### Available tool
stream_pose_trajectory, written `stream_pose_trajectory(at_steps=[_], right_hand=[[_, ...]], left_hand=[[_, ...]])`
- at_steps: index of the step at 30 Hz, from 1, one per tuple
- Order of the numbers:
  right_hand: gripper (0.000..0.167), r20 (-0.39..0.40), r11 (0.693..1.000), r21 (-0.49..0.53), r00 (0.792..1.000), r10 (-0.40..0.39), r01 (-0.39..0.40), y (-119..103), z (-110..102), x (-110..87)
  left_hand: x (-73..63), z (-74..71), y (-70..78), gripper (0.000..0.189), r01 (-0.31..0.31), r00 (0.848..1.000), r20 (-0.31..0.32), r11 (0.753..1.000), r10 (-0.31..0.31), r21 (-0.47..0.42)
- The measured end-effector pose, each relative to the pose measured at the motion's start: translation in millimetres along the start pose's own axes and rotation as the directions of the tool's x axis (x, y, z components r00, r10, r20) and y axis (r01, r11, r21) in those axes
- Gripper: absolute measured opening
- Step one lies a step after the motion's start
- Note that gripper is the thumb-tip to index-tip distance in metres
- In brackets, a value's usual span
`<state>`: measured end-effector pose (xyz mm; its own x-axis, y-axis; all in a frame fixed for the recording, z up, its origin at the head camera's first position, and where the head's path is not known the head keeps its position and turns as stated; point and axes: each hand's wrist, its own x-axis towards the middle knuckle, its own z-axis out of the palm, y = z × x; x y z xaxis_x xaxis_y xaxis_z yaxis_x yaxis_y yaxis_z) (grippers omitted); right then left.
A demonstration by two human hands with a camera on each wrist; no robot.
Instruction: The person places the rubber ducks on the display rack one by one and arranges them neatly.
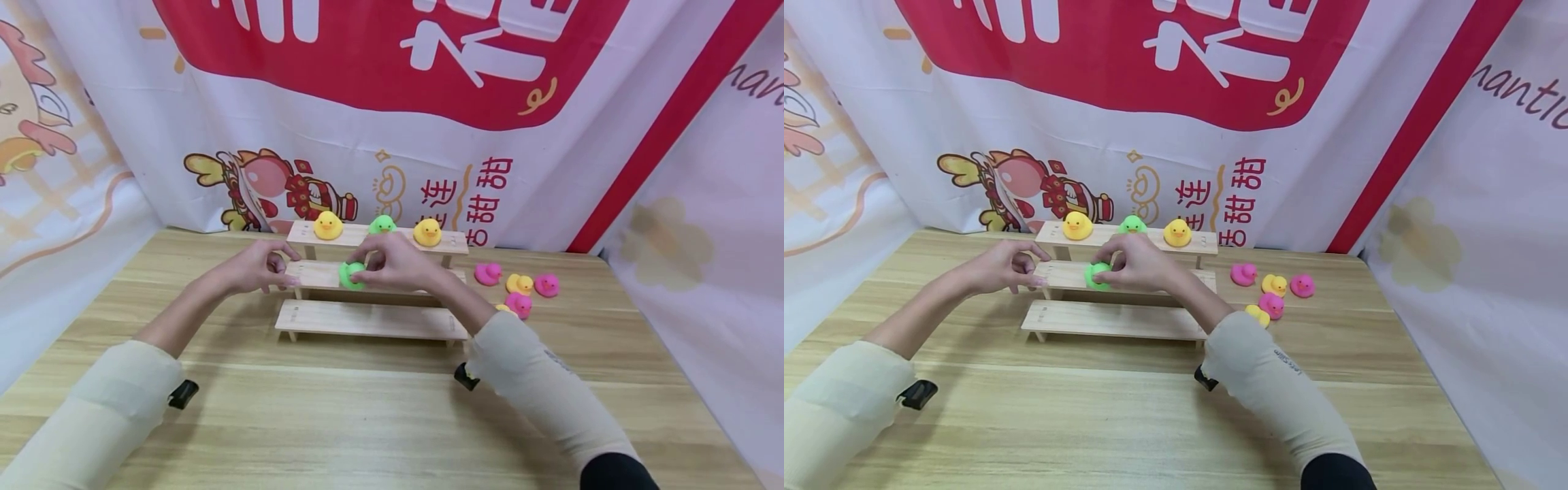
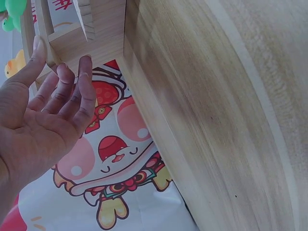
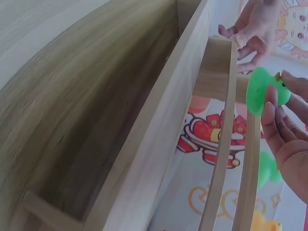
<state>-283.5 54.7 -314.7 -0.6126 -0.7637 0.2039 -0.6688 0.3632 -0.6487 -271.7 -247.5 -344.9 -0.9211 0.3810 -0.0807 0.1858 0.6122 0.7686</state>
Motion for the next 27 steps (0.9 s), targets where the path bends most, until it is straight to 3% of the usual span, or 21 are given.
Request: stream_pose_trajectory(at_steps=[11, 18, 27], right_hand=[[0.024, -0.032, 0.998, -0.024, 0.998, 0.063, -0.064, -11.0, 9.7, 17.4], [0.026, -0.025, 0.997, -0.051, 0.998, 0.059, -0.060, -11.5, 13.4, 24.1], [0.029, -0.012, 0.997, -0.014, 0.997, 0.082, -0.082, -12.3, 18.1, 30.9]], left_hand=[[1.1, -0.8, 0.1, 0.046, 0.011, 1.000, 0.009, 1.000, -0.011, -0.004], [1.0, -1.5, 0.0, 0.046, 0.019, 1.000, 0.011, 1.000, -0.019, -0.003], [1.6, -1.1, -0.7, 0.046, 0.011, 1.000, 0.010, 1.000, -0.011, -0.005]])
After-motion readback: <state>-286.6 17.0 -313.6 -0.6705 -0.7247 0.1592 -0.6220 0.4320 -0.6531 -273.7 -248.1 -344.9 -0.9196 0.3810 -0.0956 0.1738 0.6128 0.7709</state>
